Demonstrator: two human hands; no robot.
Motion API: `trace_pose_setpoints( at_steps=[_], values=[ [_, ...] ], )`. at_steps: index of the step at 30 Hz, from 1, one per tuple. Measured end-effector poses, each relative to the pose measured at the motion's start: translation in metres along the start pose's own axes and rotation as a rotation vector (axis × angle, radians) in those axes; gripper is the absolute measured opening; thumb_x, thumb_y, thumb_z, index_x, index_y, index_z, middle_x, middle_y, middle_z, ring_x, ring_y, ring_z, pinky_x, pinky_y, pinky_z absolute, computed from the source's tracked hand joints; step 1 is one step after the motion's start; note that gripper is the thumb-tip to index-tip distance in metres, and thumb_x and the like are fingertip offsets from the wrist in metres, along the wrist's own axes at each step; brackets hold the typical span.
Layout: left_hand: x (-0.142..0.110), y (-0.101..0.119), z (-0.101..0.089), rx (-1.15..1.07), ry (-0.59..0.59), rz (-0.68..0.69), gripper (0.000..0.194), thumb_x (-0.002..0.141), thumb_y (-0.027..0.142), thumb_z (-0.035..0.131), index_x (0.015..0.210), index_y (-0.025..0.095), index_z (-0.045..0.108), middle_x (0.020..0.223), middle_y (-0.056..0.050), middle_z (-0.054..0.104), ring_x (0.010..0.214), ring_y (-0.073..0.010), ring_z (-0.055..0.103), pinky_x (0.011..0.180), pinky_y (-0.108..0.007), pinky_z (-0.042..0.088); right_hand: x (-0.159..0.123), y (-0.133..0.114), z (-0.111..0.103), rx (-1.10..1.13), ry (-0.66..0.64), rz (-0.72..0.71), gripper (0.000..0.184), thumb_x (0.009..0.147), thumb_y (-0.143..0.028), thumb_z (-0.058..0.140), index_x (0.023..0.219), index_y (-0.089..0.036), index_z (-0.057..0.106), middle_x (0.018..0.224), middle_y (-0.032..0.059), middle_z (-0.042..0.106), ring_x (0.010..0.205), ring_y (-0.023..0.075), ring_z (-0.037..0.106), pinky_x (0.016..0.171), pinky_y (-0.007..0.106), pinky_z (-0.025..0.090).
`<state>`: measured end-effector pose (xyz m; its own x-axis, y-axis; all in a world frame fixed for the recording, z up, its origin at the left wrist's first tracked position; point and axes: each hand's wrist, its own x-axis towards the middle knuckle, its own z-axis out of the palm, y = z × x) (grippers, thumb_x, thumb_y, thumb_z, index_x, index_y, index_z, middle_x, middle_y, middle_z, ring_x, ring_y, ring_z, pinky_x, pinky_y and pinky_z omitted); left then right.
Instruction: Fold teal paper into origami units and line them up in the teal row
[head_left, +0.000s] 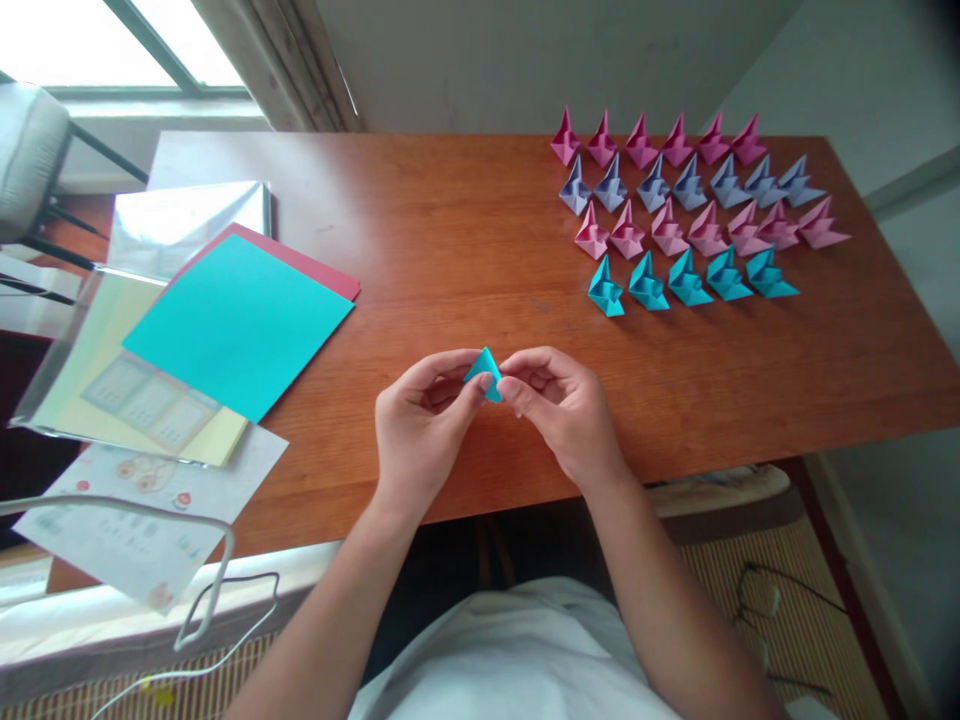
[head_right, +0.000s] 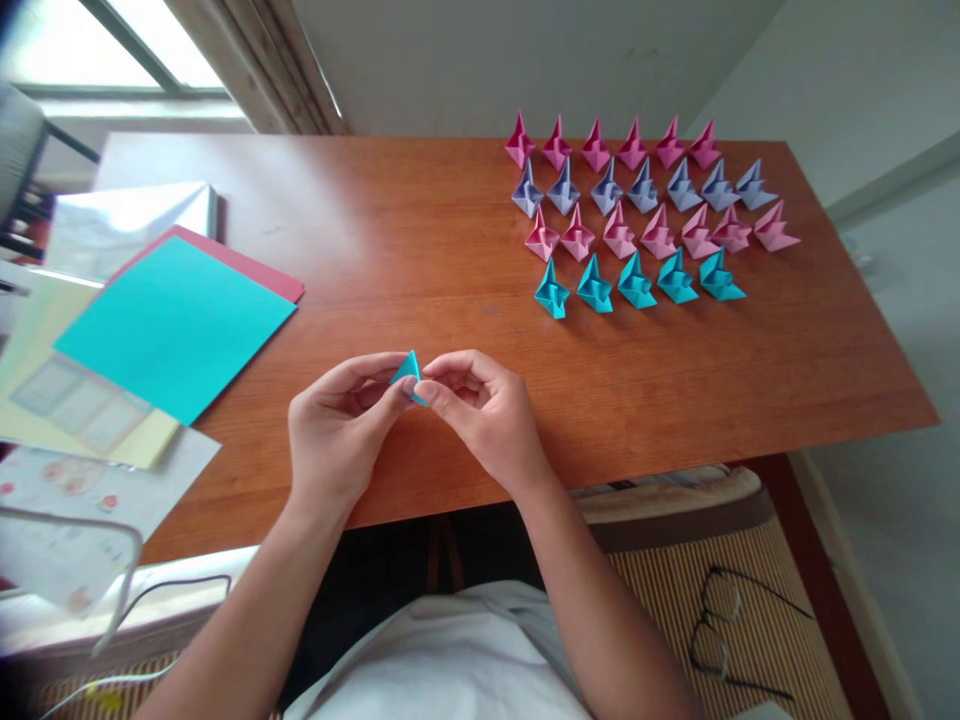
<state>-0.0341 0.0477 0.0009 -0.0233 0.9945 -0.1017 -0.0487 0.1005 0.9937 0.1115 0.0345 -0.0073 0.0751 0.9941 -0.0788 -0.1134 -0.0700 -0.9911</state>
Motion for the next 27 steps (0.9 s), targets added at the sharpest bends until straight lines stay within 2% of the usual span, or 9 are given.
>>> trace_pose_setpoints(
  at_steps=[3, 9, 15, 21, 27],
  values=[
    [-0.001, 0.001, 0.0, -0.017, -0.027, -0.018, 0.035, 0.072, 0.04, 0.09, 0.096, 0.018, 0.077, 0.091, -0.006, 0.081, 0.085, -0.0214, 0.077, 0.077, -0.031, 0.065, 0.0, 0.0, 0.003, -0.038, -0.002, -0.018, 0.029, 0.079, -0.047, 0.083, 0.087, -0.023, 0.066, 0.084, -0.0003, 0.072, 0.078, 0.0154, 0.07, 0.071, 0.028, 0.061],
    [0.0, 0.001, -0.001, -0.027, -0.051, -0.044, 0.037, 0.073, 0.042, 0.089, 0.099, 0.018, 0.078, 0.093, -0.007, 0.081, 0.084, -0.0213, 0.077, 0.077, -0.031, 0.065, -0.002, 0.006, 0.006, -0.165, 0.056, -0.113, 0.02, 0.086, -0.041, 0.077, 0.089, -0.024, 0.066, 0.088, 0.0004, 0.069, 0.076, 0.0143, 0.066, 0.069, 0.028, 0.058],
    [0.002, -0.001, 0.0, -0.075, -0.039, -0.07, 0.031, 0.073, 0.033, 0.09, 0.096, 0.017, 0.077, 0.09, -0.004, 0.079, 0.08, -0.018, 0.075, 0.073, -0.027, 0.064, -0.003, 0.006, 0.003, -0.266, 0.073, -0.161, 0.017, 0.095, -0.041, 0.067, 0.092, -0.024, 0.067, 0.09, 0.0021, 0.07, 0.08, 0.0164, 0.067, 0.071, 0.03, 0.056],
    [0.004, 0.001, 0.0, -0.099, -0.076, -0.128, 0.04, 0.074, 0.033, 0.089, 0.109, 0.018, 0.077, 0.092, -0.004, 0.077, 0.077, -0.0164, 0.074, 0.074, -0.028, 0.066, -0.005, 0.002, -0.005, -0.418, 0.107, -0.279, 0.014, 0.099, -0.03, 0.059, 0.091, -0.024, 0.068, 0.086, 0.0022, 0.069, 0.077, 0.0164, 0.065, 0.067, 0.03, 0.052],
    [0.005, 0.001, -0.003, -0.144, -0.113, -0.126, 0.02, 0.083, 0.035, 0.081, 0.09, 0.017, 0.076, 0.082, -0.001, 0.074, 0.076, -0.0148, 0.072, 0.066, -0.024, 0.065, -0.004, -0.004, -0.006, -0.605, 0.102, -0.464, 0.012, 0.098, -0.02, 0.059, 0.092, -0.022, 0.07, 0.086, 0.0031, 0.072, 0.078, 0.0156, 0.065, 0.07, 0.029, 0.053]
  ],
)
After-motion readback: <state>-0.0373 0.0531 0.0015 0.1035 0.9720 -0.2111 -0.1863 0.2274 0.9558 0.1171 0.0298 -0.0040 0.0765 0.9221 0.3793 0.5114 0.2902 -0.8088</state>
